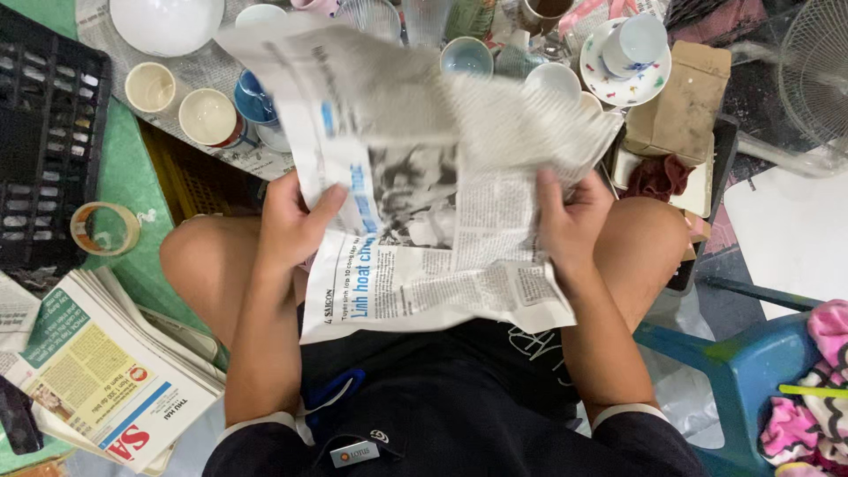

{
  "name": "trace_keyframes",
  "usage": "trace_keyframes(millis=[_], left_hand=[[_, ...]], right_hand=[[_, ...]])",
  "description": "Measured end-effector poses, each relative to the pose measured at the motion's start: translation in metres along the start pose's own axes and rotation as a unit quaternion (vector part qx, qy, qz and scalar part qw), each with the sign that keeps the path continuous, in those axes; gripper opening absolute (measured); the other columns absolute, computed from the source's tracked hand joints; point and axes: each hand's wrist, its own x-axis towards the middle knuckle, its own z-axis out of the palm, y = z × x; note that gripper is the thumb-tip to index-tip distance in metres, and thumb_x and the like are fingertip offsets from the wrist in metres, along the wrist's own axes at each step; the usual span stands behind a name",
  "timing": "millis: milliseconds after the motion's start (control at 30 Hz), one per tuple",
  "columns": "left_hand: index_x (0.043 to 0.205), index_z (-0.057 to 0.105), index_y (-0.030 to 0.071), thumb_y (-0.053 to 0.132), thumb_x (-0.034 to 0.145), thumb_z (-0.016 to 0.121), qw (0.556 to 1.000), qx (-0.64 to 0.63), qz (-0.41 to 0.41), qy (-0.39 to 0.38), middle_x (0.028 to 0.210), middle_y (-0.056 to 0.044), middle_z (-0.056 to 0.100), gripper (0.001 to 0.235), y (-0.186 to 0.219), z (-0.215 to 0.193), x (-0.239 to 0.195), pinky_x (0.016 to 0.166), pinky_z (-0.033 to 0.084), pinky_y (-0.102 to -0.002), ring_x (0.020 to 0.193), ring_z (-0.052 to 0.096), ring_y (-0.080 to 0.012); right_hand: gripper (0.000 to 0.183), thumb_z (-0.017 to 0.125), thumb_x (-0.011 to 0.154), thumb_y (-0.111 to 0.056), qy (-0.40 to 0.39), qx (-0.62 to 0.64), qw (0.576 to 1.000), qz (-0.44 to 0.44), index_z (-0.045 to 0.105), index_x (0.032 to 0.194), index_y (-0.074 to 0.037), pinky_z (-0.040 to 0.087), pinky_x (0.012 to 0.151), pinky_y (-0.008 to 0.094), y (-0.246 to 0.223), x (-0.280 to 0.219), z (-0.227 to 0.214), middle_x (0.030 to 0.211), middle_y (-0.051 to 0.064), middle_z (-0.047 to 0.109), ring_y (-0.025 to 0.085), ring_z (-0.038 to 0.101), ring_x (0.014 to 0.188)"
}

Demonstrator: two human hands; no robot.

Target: The person sits cross-legged and wraps various ceramic dishes, including bowls and cups, with newspaper. They fold the paper around each item and place the wrapped bundle into a black plastic crate.

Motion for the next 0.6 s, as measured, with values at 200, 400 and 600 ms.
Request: trace_keyframes(millis=[200,400,600], left_hand=[[0.109,0.073,-0.005,0.014,0.105,0.073,0.986,-0.009,0.049,0.159,0.099,-0.002,0.074,0.020,-0.023,-0.011,0.003,0.079,0.052,-0.025,0.087,0.063,-0.0062],[0.112,0.072,-0.006,0.012,0.108,0.072,0.958,0.030,0.136,0.251,0.105,-0.004,0.074,0.019,-0.030,-0.032,0.009,0.088,0.053,-0.026,0.095,0.065,-0.0078],[0.115,0.070,-0.006,0.011,0.106,0.069,0.960,0.014,0.121,0.252,0.107,-0.005,0.075,0.019,-0.019,-0.025,0.008,0.088,0.053,-0.025,0.097,0.066,-0.0076]], right_hand=[[0.079,0.085,0.073,0.000,-0.119,0.018,0.993,-0.001,0.046,0.141,0.002,0.045,0.110,0.032,-0.035,-0.004,0.024,0.138,0.008,0.057,0.017,0.056,0.127],[0.061,0.083,0.077,-0.002,-0.263,0.021,0.939,0.220,0.058,0.133,0.002,0.054,0.097,0.030,-0.058,-0.016,0.039,0.125,0.006,0.068,0.014,0.064,0.112],[0.043,0.080,0.087,0.001,-0.292,-0.063,0.948,0.111,0.068,0.128,0.004,0.057,0.083,0.027,-0.053,0.001,0.027,0.107,0.007,0.072,0.012,0.067,0.094]])
